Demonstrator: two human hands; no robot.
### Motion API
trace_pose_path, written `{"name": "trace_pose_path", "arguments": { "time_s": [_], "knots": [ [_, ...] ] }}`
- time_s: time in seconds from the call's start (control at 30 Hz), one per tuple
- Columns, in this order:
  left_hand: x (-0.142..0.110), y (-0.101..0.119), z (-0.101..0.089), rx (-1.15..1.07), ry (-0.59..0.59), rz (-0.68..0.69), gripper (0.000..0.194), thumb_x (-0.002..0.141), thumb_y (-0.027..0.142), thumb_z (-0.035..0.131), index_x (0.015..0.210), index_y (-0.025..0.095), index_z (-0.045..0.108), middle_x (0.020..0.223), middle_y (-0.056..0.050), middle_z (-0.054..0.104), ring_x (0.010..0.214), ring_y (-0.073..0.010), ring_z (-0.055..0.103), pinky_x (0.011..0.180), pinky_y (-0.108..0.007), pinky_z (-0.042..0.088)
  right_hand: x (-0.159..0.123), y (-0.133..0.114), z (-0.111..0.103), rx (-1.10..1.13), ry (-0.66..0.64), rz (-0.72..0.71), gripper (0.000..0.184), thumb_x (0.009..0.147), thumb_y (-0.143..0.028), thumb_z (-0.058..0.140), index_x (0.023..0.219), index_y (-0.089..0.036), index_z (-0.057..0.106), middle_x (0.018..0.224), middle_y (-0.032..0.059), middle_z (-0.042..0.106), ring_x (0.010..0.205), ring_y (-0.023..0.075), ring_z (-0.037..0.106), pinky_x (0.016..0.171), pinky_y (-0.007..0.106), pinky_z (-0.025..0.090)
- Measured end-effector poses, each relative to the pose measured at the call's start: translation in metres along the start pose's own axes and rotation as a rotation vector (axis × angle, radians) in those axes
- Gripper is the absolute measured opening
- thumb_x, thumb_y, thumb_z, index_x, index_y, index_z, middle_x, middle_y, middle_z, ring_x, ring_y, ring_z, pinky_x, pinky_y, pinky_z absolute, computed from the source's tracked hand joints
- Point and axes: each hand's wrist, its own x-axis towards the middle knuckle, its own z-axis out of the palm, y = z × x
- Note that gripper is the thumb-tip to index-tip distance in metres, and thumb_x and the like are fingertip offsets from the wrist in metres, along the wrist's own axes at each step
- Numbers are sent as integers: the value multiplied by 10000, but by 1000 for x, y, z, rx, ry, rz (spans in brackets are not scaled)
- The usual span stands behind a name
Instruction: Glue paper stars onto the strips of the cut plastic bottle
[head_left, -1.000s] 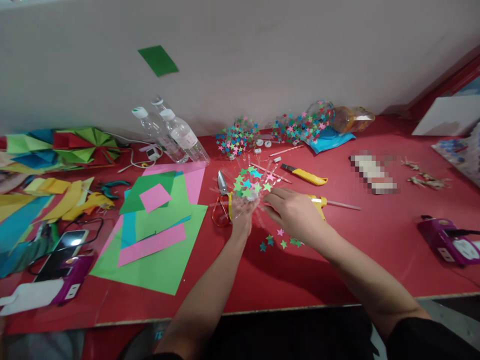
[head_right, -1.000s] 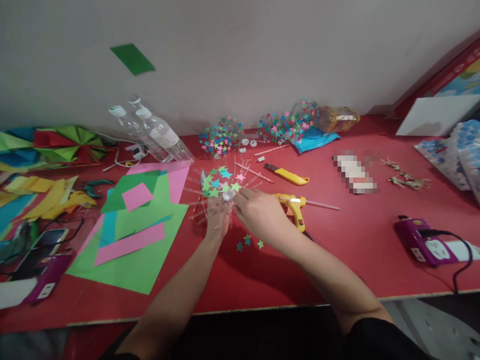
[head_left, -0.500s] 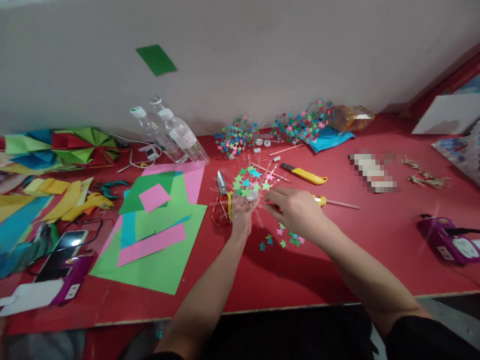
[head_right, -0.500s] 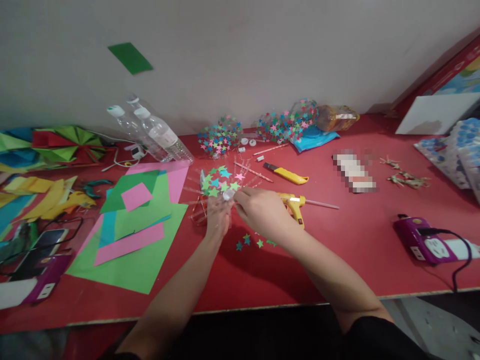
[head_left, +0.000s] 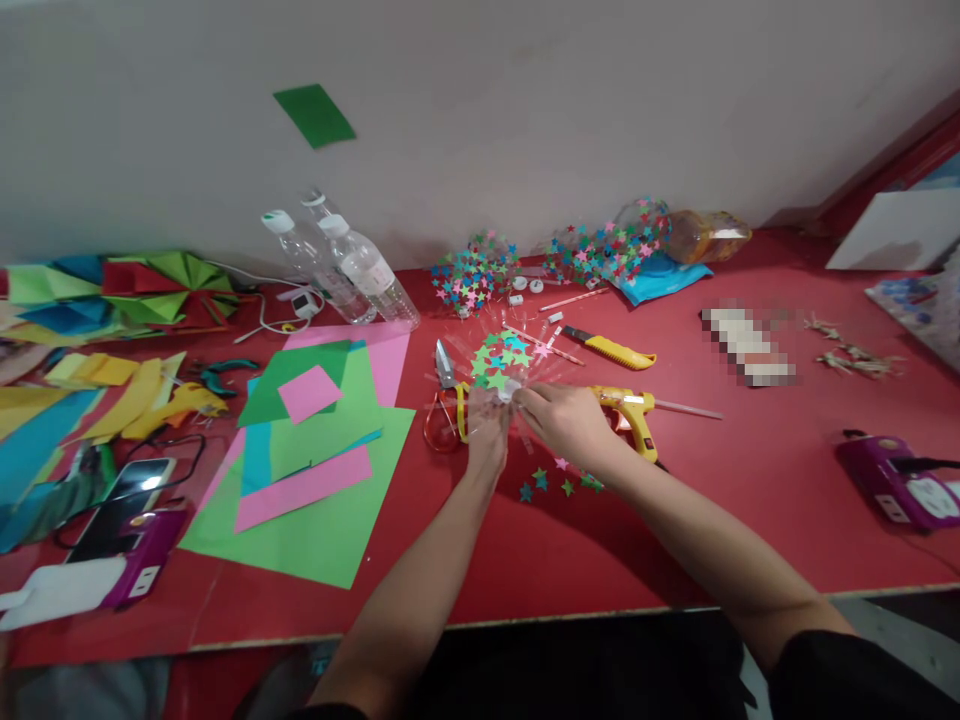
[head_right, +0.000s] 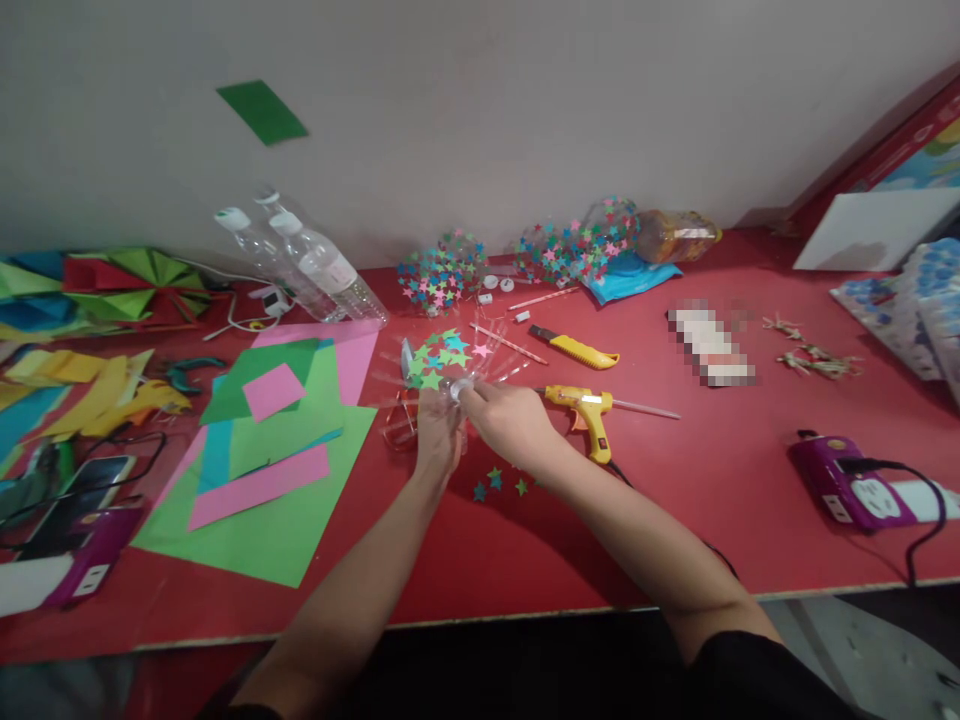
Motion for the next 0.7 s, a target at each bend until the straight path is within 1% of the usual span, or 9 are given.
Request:
{"name": "trace_pose_path", "arguments": {
  "time_s": [0.1,0.17,0.27,0.33,0.4,0.47,0.6,0.7],
  "knots": [
    [-1,1,2,-4,-7,-7,453,535,349,874,838,216,564,806,10,637,756,-153,629,765,-321,524,-1,0,1,-14,30,-13,196,950,-174,409,905,-164,599,754,28,618,624,106,474,537,279,182],
    [-2,1,3,-13,-16,-18,430,551,338,867,847,206,584,801,9,640,737,-146,629,738,-301,522,-2,0,2,-25,44,-24,211,949,-162,399,892,-172,602,737,20,602,616,107,456,535,283,181],
    [-1,0,3,-41,-12,-39,440,523,295,881,840,207,589,789,21,634,727,-130,619,707,-264,501,-2,0,3,-36,58,-39,242,954,-153,381,867,-179,605,706,11,581,611,111,442,535,288,188],
    [0,-1,3,-61,15,-55,424,539,346,870,812,211,574,754,30,618,713,-123,610,693,-253,489,-2,0,3,-38,64,-44,246,957,-157,381,867,-177,608,717,15,593,621,115,451,540,288,201],
    [1,-3,3,-71,35,-69,390,602,445,815,775,209,558,717,30,604,683,-120,602,674,-255,486,-2,0,3,-36,68,-43,239,958,-159,387,877,-171,612,750,26,618,642,119,473,548,284,218],
    [2,-5,2,-64,29,-77,373,641,483,774,750,206,549,700,27,602,657,-119,596,658,-259,488,-2,0,3,-30,71,-34,238,957,-153,388,884,-168,614,767,35,633,659,124,493,553,281,227],
    [2,-5,1,-42,22,-74,366,598,396,816,777,215,554,722,31,621,677,-124,606,674,-261,489,-1,-1,3,2,67,-8,210,945,-148,412,880,-164,612,774,44,647,662,123,519,553,270,233],
    [0,-4,-1,-30,16,-63,413,563,351,848,816,218,549,752,27,631,720,-139,620,715,-277,492,0,-1,1,40,57,-2,173,934,-165,445,877,-159,608,775,44,656,646,113,532,554,257,245]
  ]
}}
